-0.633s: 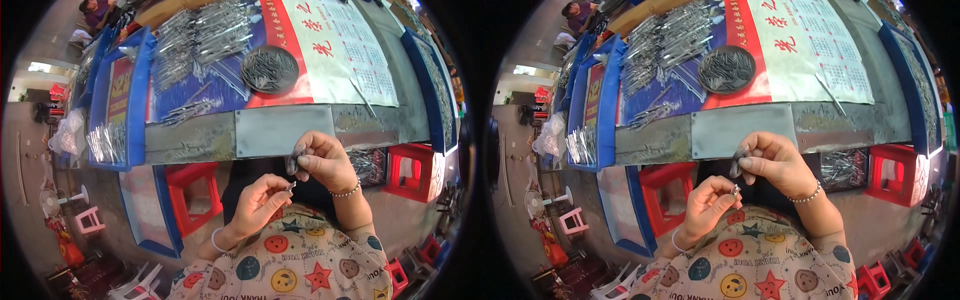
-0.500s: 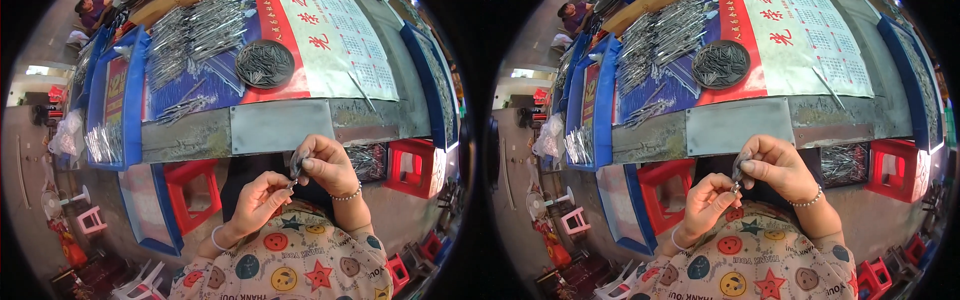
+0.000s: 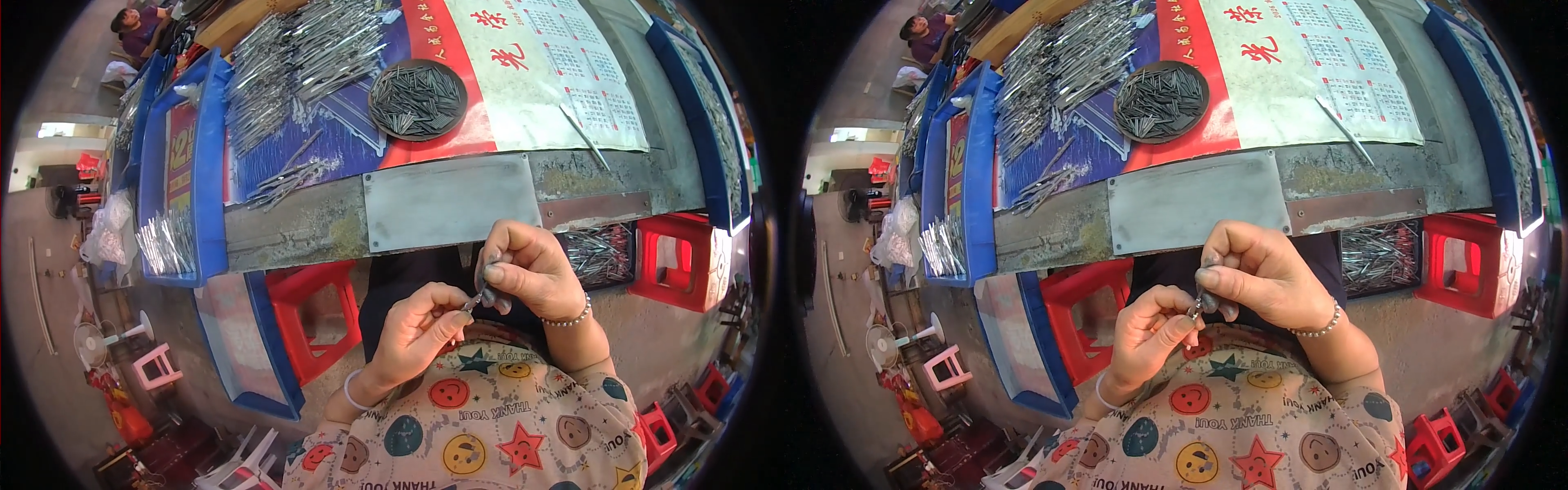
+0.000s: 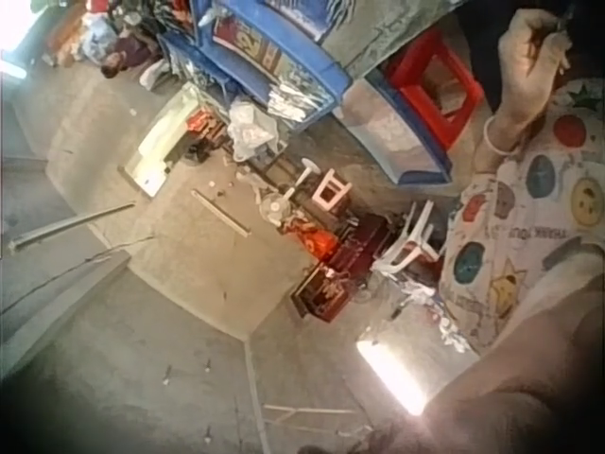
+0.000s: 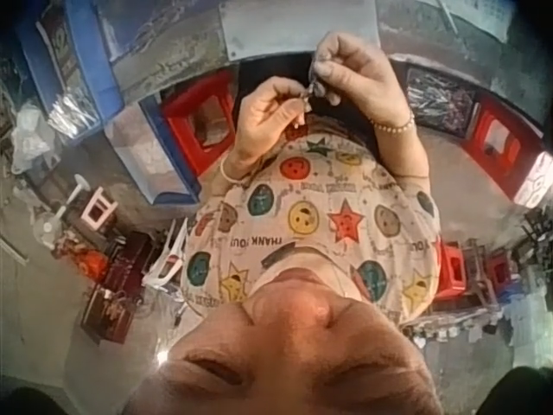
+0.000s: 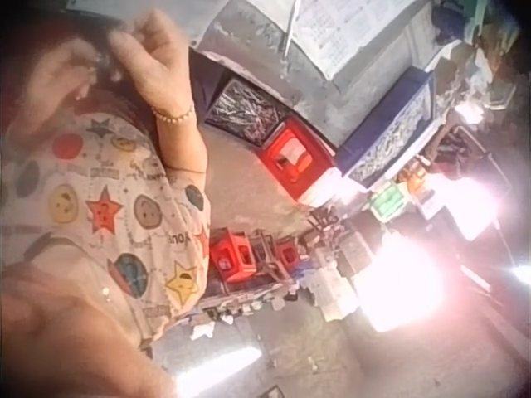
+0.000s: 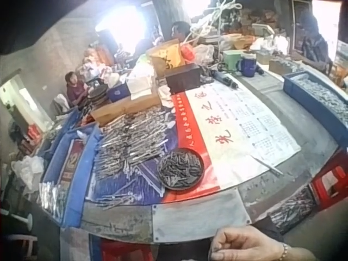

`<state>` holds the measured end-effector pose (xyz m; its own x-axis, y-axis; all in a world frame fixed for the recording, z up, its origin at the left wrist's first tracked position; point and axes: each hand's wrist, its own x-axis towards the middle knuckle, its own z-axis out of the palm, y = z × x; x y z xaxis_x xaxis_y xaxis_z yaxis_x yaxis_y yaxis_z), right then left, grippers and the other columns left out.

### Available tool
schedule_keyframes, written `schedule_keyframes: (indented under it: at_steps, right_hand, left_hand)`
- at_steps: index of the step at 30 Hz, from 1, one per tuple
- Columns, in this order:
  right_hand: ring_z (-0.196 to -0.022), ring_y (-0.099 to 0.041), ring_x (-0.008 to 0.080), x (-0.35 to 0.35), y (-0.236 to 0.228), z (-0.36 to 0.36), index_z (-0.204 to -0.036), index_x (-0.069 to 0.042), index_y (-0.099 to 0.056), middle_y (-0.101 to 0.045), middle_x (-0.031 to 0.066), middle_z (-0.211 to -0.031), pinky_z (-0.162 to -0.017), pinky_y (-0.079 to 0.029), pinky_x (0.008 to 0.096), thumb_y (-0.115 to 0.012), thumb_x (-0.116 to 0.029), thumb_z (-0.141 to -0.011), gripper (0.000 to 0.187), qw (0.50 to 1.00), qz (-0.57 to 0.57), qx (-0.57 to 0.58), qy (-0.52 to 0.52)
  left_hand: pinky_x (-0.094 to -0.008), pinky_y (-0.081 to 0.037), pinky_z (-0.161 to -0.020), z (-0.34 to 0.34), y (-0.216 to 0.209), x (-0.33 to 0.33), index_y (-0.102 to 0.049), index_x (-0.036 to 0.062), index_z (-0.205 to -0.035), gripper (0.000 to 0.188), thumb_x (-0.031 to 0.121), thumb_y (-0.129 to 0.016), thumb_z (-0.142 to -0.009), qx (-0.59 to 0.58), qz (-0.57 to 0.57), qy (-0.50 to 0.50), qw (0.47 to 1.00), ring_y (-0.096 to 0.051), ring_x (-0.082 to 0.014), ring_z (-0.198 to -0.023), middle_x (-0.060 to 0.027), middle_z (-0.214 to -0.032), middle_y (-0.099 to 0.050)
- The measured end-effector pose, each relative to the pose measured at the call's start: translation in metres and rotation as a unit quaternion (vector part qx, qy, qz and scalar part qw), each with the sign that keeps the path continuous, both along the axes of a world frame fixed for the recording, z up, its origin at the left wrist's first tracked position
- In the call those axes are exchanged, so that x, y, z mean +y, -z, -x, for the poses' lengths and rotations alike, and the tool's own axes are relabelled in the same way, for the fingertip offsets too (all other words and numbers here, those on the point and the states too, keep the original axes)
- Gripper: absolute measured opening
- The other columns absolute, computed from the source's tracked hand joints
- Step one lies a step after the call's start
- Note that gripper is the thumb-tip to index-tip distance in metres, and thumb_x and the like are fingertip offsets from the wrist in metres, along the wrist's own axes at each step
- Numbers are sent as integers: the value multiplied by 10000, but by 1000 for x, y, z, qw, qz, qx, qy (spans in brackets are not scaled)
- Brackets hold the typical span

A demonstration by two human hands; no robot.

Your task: Assembling small metal key components at a workbench in a workshop.

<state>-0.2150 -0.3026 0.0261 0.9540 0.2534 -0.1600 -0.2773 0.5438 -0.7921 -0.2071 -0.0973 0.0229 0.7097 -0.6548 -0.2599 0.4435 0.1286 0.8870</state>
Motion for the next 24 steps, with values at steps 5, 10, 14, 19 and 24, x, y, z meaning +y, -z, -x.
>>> schedule_keyframes:
  at_steps: [5, 10, 14, 19, 24]
  right_hand:
    - [-585, -511, 36, 6, -1, 3, -835, -8, -516, -545, -6, -719, -509, -407, 200, -649, -77, -871, 154, 976, 203, -75, -11]
    - [-599, -544, 40, 16, 3, 8, -874, -2, -516, -573, 23, -739, -516, -437, 193, -638, -82, -887, 146, 991, 131, -1, 0]
    - [-584, -550, 69, 7, -2, 8, -902, -7, -467, -592, 72, -762, -528, -439, 185, -573, -34, -914, 110, 999, -11, -5, 41]
    - [-589, -551, 67, 10, -7, 10, -897, -10, -469, -588, 58, -754, -528, -444, 191, -598, -41, -905, 133, 999, -27, -4, 31]
    - [-580, -540, 55, 14, -8, 9, -891, -5, -476, -575, 38, -747, -519, -435, 186, -605, -42, -903, 135, 999, 13, -15, 34]
  left_hand:
    - [-162, -409, -545, -1, -2, 6, -559, -15, -1047, 150, 91, -577, -942, 23, 4, 20, 1000, -527, -34, -651, -8, -804, -576]
    - [-157, -411, -543, -5, -10, 12, -572, -18, -1032, 161, 112, -588, -939, 37, 40, 52, 997, -527, -31, -636, -36, -816, -612]
    - [-157, -412, -542, -5, -4, 11, -571, -21, -1032, 175, 130, -584, -943, 45, 50, 27, 997, -522, -30, -634, -33, -814, -609]
    - [-162, -406, -536, -5, -1, 16, -570, -22, -1030, 182, 140, -577, -948, 70, 50, 38, 996, -516, -32, -627, -32, -817, -606]
    - [-168, -405, -530, -6, 2, 18, -569, -25, -1026, 190, 148, -577, -949, 78, 65, 41, 994, -514, -35, -619, -35, -806, -605]
